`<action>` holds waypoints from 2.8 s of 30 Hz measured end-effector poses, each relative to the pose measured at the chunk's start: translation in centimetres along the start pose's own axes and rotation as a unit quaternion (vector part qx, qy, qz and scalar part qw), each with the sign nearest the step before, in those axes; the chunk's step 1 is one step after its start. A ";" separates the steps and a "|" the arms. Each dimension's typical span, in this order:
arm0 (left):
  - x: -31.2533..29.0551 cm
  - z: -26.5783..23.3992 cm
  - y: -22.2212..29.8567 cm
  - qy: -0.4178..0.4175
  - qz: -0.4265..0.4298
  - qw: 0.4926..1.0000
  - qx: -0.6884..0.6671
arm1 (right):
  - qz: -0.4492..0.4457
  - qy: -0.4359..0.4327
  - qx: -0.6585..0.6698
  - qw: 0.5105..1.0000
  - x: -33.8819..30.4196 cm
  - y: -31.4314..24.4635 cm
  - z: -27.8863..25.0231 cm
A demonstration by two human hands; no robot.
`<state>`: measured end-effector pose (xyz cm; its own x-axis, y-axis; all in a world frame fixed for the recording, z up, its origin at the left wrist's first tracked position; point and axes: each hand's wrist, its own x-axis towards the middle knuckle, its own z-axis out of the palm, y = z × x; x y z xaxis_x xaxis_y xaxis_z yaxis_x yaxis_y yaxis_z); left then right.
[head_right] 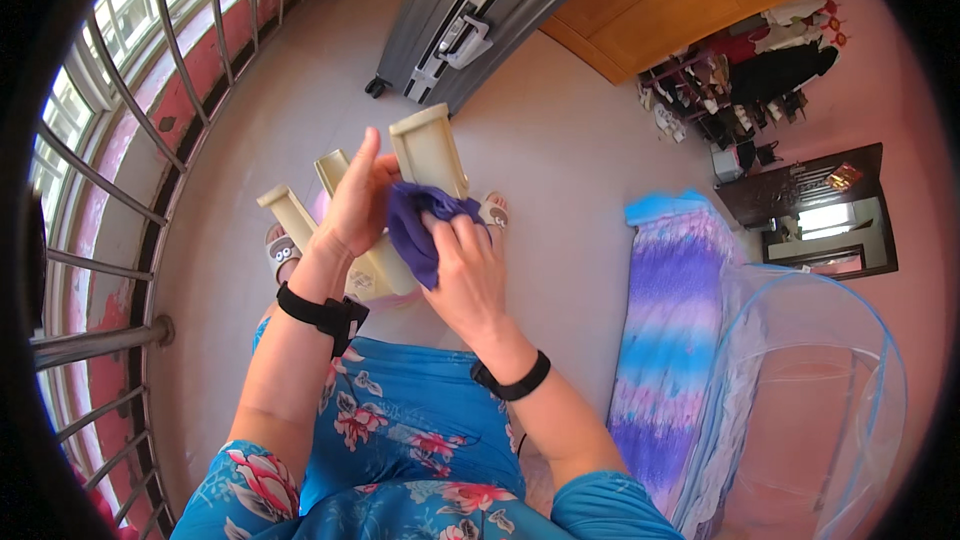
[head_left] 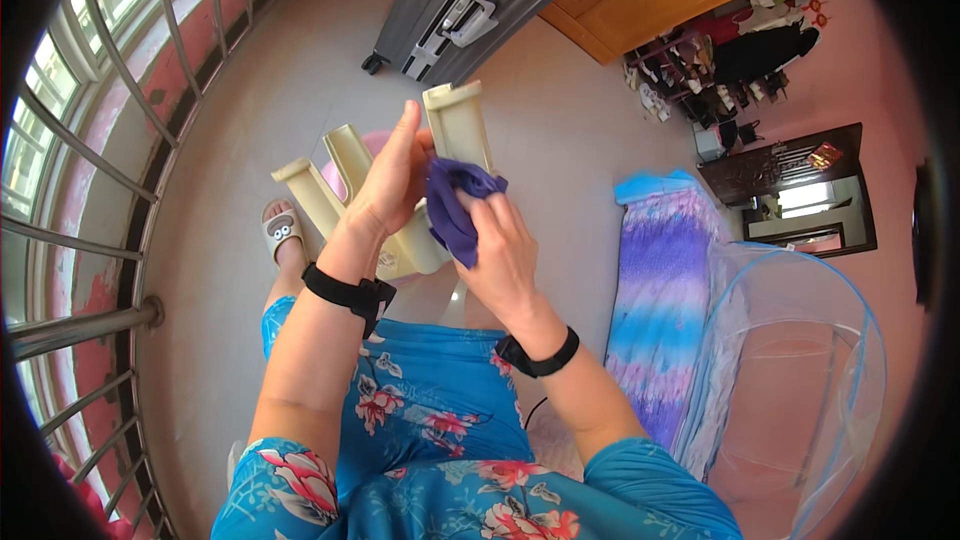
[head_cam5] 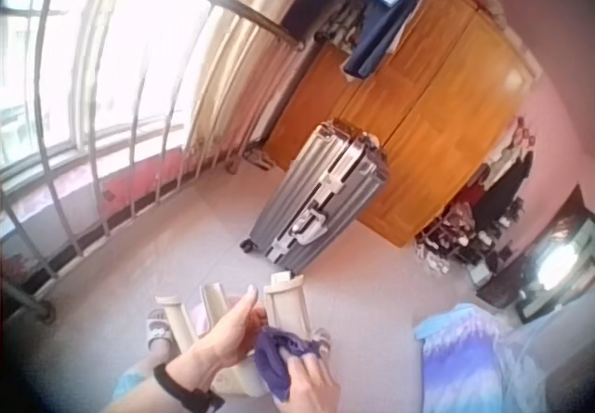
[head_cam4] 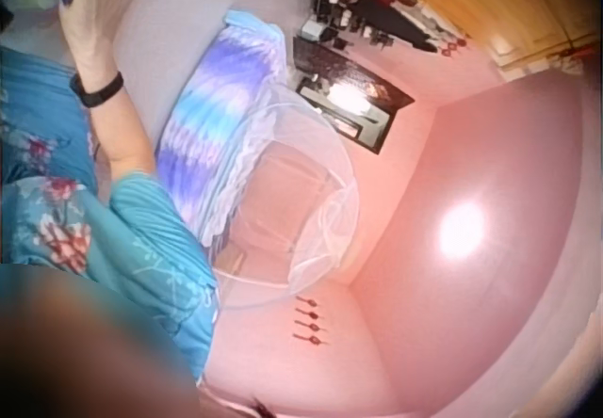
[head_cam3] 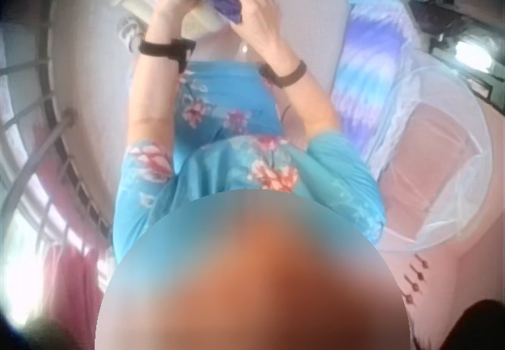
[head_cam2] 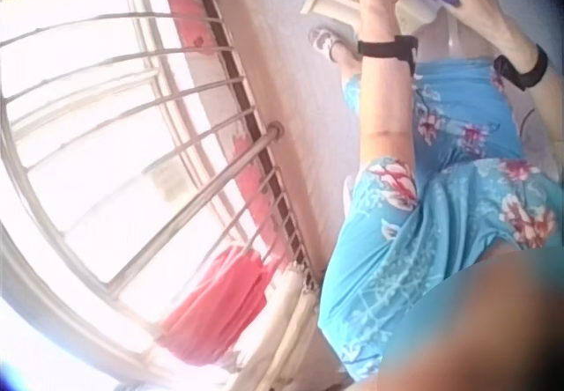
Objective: The person wipes a small plastic stool with a purple cloth, cleaning the legs and underside while rotating the stool. The stool is then placed upright on the floor.
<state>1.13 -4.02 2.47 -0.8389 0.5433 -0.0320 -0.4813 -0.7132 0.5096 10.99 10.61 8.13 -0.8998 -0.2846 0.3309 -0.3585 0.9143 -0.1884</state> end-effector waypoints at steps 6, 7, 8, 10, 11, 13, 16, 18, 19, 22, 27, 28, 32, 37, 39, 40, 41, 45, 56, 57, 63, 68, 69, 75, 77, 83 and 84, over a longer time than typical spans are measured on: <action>0.4 0.6 -1.5 0.098 -0.015 0.995 0.011 | 0.049 0.012 0.048 0.998 1.0 -0.9 -0.7; 0.2 0.9 -1.5 0.102 -0.012 0.995 0.009 | 0.052 0.009 0.067 0.996 1.8 -1.1 -0.8; 0.1 1.1 -1.3 0.103 -0.006 0.995 0.005 | 0.071 0.008 0.103 0.992 2.6 -1.2 -1.0; -0.1 1.6 -1.2 0.098 -0.010 0.995 0.008 | 0.091 0.005 0.174 0.981 4.2 -1.2 -1.1; -0.2 1.7 -1.1 0.092 -0.010 0.996 0.011 | 0.094 0.004 0.200 0.975 4.8 -1.1 -1.3; -0.4 2.0 -1.0 0.077 -0.004 0.997 0.013 | 0.116 0.006 0.268 0.956 5.6 -1.3 -1.2; -0.5 2.2 -0.9 0.100 -0.007 0.995 0.009 | 0.127 0.016 0.289 0.949 6.0 -1.6 -1.1; -0.7 2.4 -0.7 0.105 0.010 0.994 0.032 | 0.108 -0.001 0.201 0.974 6.2 -1.7 -1.2; -0.8 2.5 -0.7 0.108 0.016 0.993 0.043 | 0.112 -0.009 0.184 0.976 6.2 -1.7 -1.3; -1.0 2.8 -0.2 0.109 0.023 0.989 0.092 | 0.136 -0.044 0.138 0.980 5.7 -1.3 -1.4; -0.8 2.1 0.7 0.155 0.012 0.985 0.070 | 0.137 -0.043 0.143 0.979 0.9 -0.7 -0.7; -0.8 1.9 0.7 0.140 0.012 0.987 0.073 | 0.157 -0.056 0.161 0.973 -0.3 -0.6 -0.5; -0.7 1.5 0.7 0.119 0.003 0.990 0.082 | 0.234 -0.061 0.352 0.904 -2.8 -0.1 -1.0; -0.9 2.2 0.6 0.130 -0.001 0.991 0.043 | 0.207 -0.022 0.475 0.855 1.7 0.0 -2.6; -1.0 2.6 0.5 0.129 0.010 0.991 0.032 | 0.134 -0.004 0.377 0.917 4.4 -0.5 -2.0; -1.0 2.7 0.5 0.126 0.011 0.992 0.017 | 0.078 -0.002 0.280 0.957 5.7 -0.6 -1.7; -0.9 2.7 0.5 0.132 0.022 0.990 0.035 | 0.020 0.000 0.179 0.984 6.2 -0.8 -1.6; -0.9 2.5 0.6 0.144 0.012 0.989 0.037 | 0.027 -0.073 0.066 0.995 6.3 -0.8 -1.4; -1.1 2.5 0.1 0.110 -0.028 0.994 0.000 | 0.123 -0.067 0.348 0.927 2.4 -0.7 -1.1; -1.1 2.5 0.0 0.112 -0.023 0.993 0.012 | 0.124 -0.068 0.365 0.920 2.9 -0.5 -1.0; -1.5 2.7 -0.1 0.142 -0.003 0.990 0.009 | 0.085 -0.042 0.409 0.908 5.6 -0.4 -0.7; -1.3 2.4 0.1 0.164 -0.022 0.984 0.058 | 0.130 -0.092 0.265 0.951 5.9 -0.4 -1.7; -1.2 2.4 0.2 0.168 -0.021 0.984 0.062 | 0.132 -0.087 0.244 0.957 5.5 -0.4 -1.9; -1.0 1.7 0.8 0.166 0.008 0.981 0.103 | 0.151 -0.136 0.207 0.957 -0.7 -0.8 -1.6; -1.0 1.4 1.1 0.170 0.007 0.976 0.139 | 0.158 -0.130 0.222 0.953 -2.2 -0.7 -1.5; -0.8 1.4 1.4 0.192 -0.004 0.972 0.139 | 0.105 0.066 0.245 0.961 1.0 1.2 -3.2; -0.8 1.6 1.3 0.229 -0.004 0.961 0.152 | 0.088 0.110 0.246 0.959 2.3 1.5 -3.2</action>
<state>1.56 -4.71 4.50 -0.8926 0.2463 -0.3776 -0.4507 -0.5085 0.7337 9.20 12.21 11.60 -0.9020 -0.0210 0.4312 -0.3289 0.6804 -0.6549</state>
